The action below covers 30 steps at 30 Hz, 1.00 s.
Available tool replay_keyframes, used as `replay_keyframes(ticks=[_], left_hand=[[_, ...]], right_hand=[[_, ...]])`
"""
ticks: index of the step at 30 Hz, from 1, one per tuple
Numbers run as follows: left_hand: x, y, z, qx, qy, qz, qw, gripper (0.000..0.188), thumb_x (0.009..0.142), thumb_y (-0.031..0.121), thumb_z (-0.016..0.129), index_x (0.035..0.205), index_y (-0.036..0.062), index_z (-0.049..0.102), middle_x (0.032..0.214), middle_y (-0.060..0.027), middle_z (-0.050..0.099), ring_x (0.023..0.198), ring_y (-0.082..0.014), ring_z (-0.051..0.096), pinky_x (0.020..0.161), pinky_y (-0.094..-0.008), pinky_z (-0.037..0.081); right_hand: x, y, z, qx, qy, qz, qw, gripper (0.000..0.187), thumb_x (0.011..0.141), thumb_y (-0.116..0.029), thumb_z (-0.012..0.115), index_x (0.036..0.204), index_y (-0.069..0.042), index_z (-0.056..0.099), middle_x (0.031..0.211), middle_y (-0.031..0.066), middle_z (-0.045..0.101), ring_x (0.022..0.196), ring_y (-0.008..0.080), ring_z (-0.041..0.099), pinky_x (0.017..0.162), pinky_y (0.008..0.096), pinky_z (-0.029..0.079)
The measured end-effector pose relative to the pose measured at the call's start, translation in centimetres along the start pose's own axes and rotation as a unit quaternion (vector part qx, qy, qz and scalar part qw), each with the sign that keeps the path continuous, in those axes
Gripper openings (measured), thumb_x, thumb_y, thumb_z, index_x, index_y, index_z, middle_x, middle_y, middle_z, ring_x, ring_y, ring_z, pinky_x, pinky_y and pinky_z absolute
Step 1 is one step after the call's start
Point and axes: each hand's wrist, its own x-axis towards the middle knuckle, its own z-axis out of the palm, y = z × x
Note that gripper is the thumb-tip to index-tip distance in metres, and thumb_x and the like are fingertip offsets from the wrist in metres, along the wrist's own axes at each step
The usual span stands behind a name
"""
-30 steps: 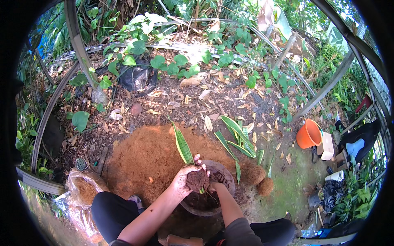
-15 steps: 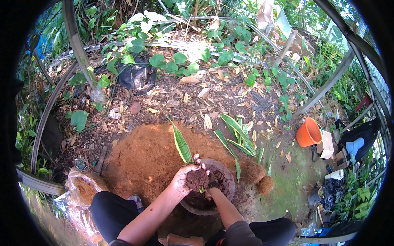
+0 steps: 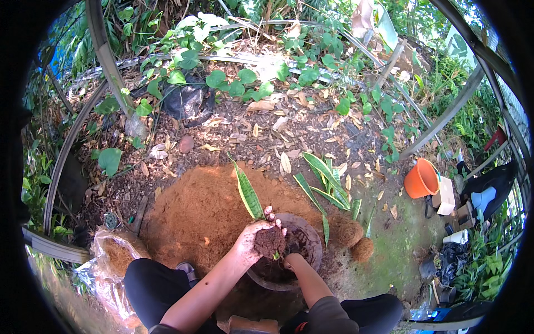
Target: The person sits on the ground and packs soil around a plant cutting in a small pot. They repeatedly add soil and press it down by hand to secure the plant.
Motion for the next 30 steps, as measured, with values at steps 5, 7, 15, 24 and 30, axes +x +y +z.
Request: replay_keyframes(ticks=[5,7,15,24,30], left_hand=[[-0.1,0.0,0.1,0.0,0.0,0.003,1.0,0.034,0.08,-0.006,0.053,0.109,0.013,0.055,0.096,0.0002,0.056,0.095,-0.0182,0.057,0.096,-0.0434,0.046],[0.0,0.0,0.1,-0.003,0.003,0.002,1.0,0.034,0.08,-0.006,0.053,0.108,0.0129,0.055,0.096,0.0002,0.056,0.094,-0.0182,0.058,0.096,-0.0435,0.046],[0.3,0.0,-0.1,-0.009,-0.005,0.007,1.0,0.034,0.08,-0.006,0.053,0.108,0.0125,0.054,0.093,-0.0002,0.055,0.093,-0.0187,0.058,0.094,-0.0437,0.047],[0.2,0.0,0.2,-0.001,0.024,0.006,1.0,0.033,0.08,-0.006,0.053,0.107,0.0118,0.054,0.093,-0.0008,0.056,0.093,-0.0192,0.058,0.094,-0.044,0.047],[0.5,-0.1,-0.3,-0.007,0.004,0.007,1.0,0.033,0.079,-0.007,0.054,0.106,0.0116,0.054,0.093,-0.0012,0.056,0.093,-0.0191,0.058,0.093,-0.0436,0.048]], right_hand=[[0.3,-0.2,0.1,-0.002,0.005,0.003,1.0,0.035,0.079,-0.016,0.061,0.11,0.0,0.062,0.113,0.023,0.062,0.105,0.0349,0.061,0.088,0.0426,0.051],[0.3,-0.2,0.3,-0.001,0.005,0.005,1.0,0.035,0.079,-0.016,0.061,0.109,0.0,0.063,0.113,0.0229,0.062,0.105,0.0346,0.061,0.087,0.0425,0.051],[-1.2,1.0,-1.9,-0.016,-0.023,0.052,0.998,0.032,0.079,-0.016,0.061,0.107,-0.001,0.065,0.112,0.0222,0.063,0.104,0.0337,0.062,0.087,0.0425,0.052],[-4.1,-2.1,-8.1,0.014,0.012,0.251,0.968,0.028,0.077,-0.013,0.061,0.102,-0.001,0.067,0.111,0.022,0.063,0.104,0.0332,0.063,0.086,0.0425,0.052],[-2.3,-1.4,-5.7,0.031,0.044,0.154,0.987,0.031,0.079,-0.016,0.058,0.105,-0.002,0.065,0.117,0.021,0.06,0.111,0.0324,0.057,0.092,0.0441,0.045]])
